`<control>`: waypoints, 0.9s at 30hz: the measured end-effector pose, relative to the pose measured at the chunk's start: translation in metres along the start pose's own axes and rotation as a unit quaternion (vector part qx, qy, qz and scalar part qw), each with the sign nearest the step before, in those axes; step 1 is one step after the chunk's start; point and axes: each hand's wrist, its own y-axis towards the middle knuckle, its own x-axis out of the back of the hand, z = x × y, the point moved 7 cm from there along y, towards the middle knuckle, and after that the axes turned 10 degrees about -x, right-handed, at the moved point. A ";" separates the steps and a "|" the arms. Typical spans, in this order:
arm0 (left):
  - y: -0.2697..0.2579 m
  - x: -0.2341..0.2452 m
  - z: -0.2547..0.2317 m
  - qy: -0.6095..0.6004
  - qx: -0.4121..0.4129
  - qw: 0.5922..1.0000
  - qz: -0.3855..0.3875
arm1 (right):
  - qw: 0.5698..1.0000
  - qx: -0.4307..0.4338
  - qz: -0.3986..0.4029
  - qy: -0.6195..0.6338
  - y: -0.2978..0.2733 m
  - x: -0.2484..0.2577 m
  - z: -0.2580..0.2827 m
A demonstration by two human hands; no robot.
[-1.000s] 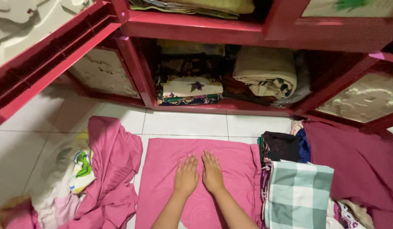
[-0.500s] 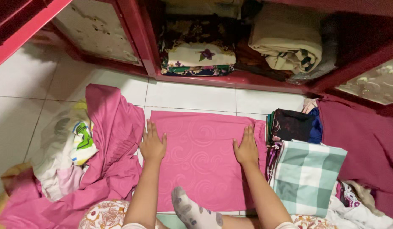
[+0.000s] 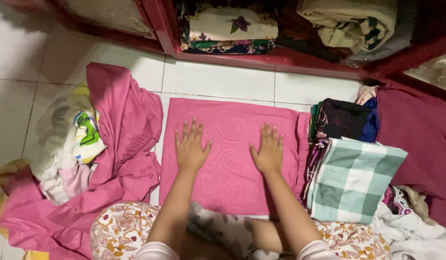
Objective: The person sits on the floor and folds several pieces of clothing by hand. They start with a light blue and white checkered cloth, followed by a purple floral patterned cloth, and then a solid pink cloth. Each item is smoothed out, folded into a compact rectangle, and placed into a growing stack on the right side of the frame.
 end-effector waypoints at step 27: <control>-0.166 -0.051 0.096 -0.394 0.171 0.885 0.178 | 0.947 -0.246 -0.044 0.201 -0.134 -0.080 -0.189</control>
